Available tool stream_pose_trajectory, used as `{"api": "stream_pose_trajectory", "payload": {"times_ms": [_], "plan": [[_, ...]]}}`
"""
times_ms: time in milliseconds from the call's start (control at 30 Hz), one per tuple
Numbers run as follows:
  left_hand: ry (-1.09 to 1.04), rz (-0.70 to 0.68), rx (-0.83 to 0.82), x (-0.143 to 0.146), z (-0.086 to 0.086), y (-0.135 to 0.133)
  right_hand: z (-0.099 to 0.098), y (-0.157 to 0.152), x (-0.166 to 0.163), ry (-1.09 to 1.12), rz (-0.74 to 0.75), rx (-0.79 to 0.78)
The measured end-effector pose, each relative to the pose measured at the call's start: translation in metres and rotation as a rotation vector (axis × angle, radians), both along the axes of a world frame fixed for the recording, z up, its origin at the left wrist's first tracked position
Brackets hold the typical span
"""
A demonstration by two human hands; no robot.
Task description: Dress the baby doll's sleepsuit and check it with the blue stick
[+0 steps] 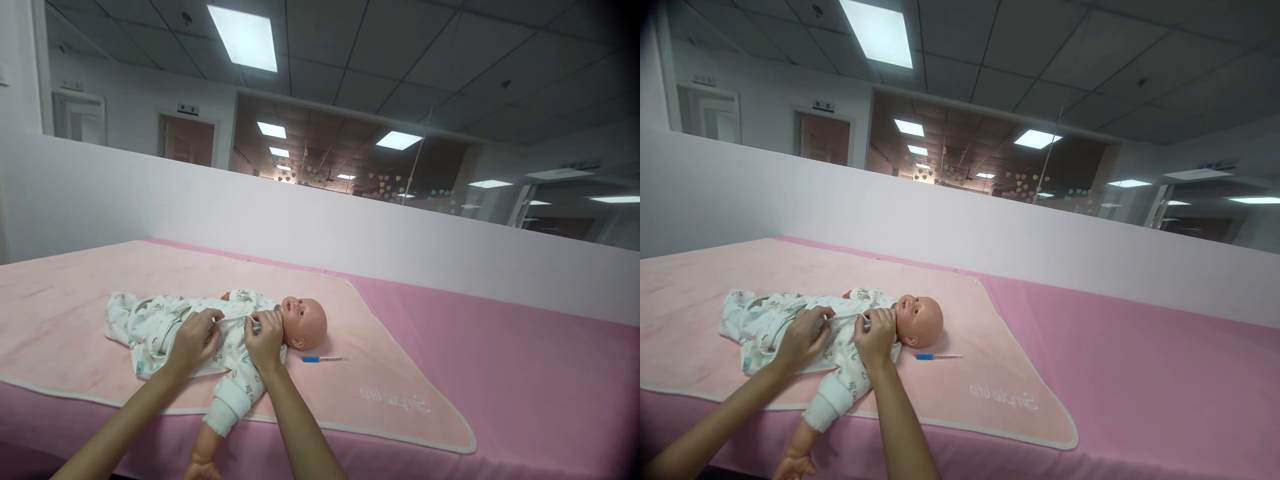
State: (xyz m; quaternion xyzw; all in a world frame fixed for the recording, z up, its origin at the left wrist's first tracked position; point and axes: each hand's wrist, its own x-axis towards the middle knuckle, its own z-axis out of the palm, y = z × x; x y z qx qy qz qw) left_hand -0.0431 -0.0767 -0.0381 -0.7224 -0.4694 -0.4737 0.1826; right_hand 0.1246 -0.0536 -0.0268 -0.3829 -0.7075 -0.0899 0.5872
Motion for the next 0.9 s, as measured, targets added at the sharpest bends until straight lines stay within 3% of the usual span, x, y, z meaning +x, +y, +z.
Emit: {"api": "stream_pose_trajectory", "payload": {"times_ms": [133, 233, 300, 400, 467, 567, 633, 733, 900], "plan": [[-0.025, -0.008, 0.024, 0.000, -0.003, 0.002, 0.004, -0.005, -0.001, -0.060, -0.024, -0.015], [-0.066, 0.003, -0.003, -0.002, -0.005, 0.004, 0.013, -0.025, 0.004, -0.183, -0.011, 0.021], [-0.109, 0.011, -0.053, -0.006, -0.004, 0.003, 0.018, -0.045, 0.020, -0.215, -0.012, 0.073], [-0.142, -0.018, -0.197, -0.015, 0.004, 0.004, 0.017, -0.072, 0.069, -0.158, -0.079, 0.099], [-0.129, -0.096, -0.305, -0.020, 0.015, 0.007, 0.010, -0.079, 0.115, -0.161, -0.168, 0.024], [-0.122, -0.161, -0.398, -0.019, 0.037, 0.019, -0.001, -0.075, 0.180, -0.187, -0.344, -0.228], [-0.117, -0.151, -0.431, -0.009, 0.050, 0.033, -0.004, -0.069, 0.207, -0.241, -0.308, -0.433], [-0.051, -0.261, -0.484, 0.014, 0.059, 0.053, -0.003, -0.064, 0.221, -0.321, -0.233, -0.606], [0.108, -0.519, -0.667, 0.037, 0.053, 0.065, 0.010, -0.071, 0.219, -0.378, -0.262, -0.688]]}}
